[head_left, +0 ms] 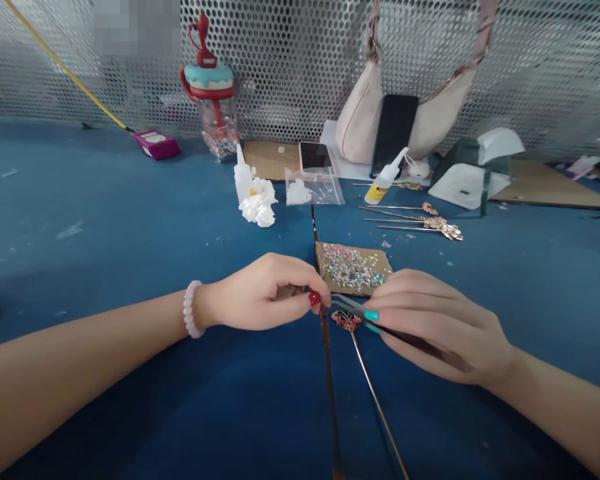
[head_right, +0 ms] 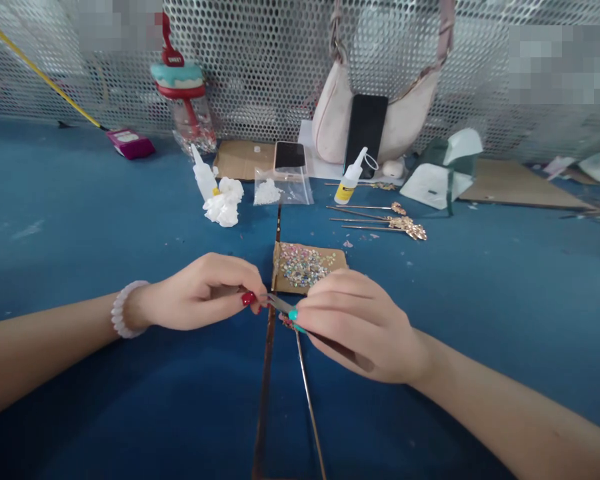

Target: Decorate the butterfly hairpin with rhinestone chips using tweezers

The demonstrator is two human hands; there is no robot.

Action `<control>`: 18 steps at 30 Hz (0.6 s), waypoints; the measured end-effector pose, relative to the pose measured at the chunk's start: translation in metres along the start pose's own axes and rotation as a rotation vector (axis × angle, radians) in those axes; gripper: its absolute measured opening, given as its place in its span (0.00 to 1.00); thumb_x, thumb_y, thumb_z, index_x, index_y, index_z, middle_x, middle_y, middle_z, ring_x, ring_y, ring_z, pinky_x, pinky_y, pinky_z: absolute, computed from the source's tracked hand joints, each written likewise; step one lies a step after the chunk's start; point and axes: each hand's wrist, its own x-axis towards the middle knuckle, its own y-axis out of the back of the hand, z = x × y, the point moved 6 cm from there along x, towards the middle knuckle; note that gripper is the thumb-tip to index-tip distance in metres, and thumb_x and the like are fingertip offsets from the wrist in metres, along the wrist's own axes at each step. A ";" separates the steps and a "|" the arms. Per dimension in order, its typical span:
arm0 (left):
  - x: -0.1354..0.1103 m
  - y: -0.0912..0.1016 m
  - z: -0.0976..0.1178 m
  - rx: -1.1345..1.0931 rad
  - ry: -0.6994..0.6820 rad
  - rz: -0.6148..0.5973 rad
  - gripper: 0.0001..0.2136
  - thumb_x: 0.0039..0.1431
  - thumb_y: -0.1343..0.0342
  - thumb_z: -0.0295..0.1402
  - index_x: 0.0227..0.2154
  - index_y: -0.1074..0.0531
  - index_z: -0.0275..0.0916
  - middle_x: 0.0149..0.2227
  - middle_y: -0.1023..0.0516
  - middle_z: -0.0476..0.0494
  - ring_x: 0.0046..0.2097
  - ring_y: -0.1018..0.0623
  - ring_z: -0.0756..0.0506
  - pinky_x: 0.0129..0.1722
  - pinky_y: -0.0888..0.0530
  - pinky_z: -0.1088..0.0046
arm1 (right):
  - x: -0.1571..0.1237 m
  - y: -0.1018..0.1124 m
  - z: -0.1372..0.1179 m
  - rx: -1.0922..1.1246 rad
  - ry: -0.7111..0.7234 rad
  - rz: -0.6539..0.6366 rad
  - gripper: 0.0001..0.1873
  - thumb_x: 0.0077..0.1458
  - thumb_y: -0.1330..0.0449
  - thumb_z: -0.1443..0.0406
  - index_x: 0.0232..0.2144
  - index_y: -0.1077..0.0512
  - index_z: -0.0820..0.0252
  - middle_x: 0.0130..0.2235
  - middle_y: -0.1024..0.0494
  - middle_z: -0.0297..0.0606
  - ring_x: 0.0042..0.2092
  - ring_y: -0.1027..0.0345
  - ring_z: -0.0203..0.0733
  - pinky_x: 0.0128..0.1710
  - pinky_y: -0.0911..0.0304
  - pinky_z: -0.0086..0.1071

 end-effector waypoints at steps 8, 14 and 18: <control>0.002 -0.008 -0.004 -0.147 0.058 -0.169 0.07 0.64 0.51 0.24 0.33 0.28 0.32 0.31 0.24 0.44 0.34 0.24 0.50 0.35 0.27 0.74 | -0.005 -0.002 -0.009 -0.073 0.129 -0.038 0.05 0.58 0.46 0.74 0.37 0.31 0.67 0.34 0.21 0.44 0.39 0.28 0.40 0.39 0.30 0.36; -0.005 -0.012 -0.016 -0.255 0.162 -0.267 0.10 0.66 0.48 0.36 0.40 0.29 0.33 0.37 0.26 0.44 0.36 0.24 0.48 0.36 0.24 0.68 | -0.002 -0.005 -0.013 -0.100 0.189 -0.052 0.08 0.61 0.50 0.74 0.36 0.31 0.66 0.32 0.21 0.42 0.36 0.28 0.38 0.36 0.31 0.34; -0.007 -0.015 -0.021 -0.239 0.218 -0.315 0.11 0.66 0.48 0.36 0.45 0.31 0.34 0.42 0.27 0.42 0.39 0.24 0.47 0.38 0.24 0.66 | -0.003 -0.007 -0.012 -0.105 0.201 -0.053 0.09 0.62 0.52 0.73 0.37 0.31 0.67 0.32 0.21 0.42 0.36 0.28 0.39 0.37 0.32 0.34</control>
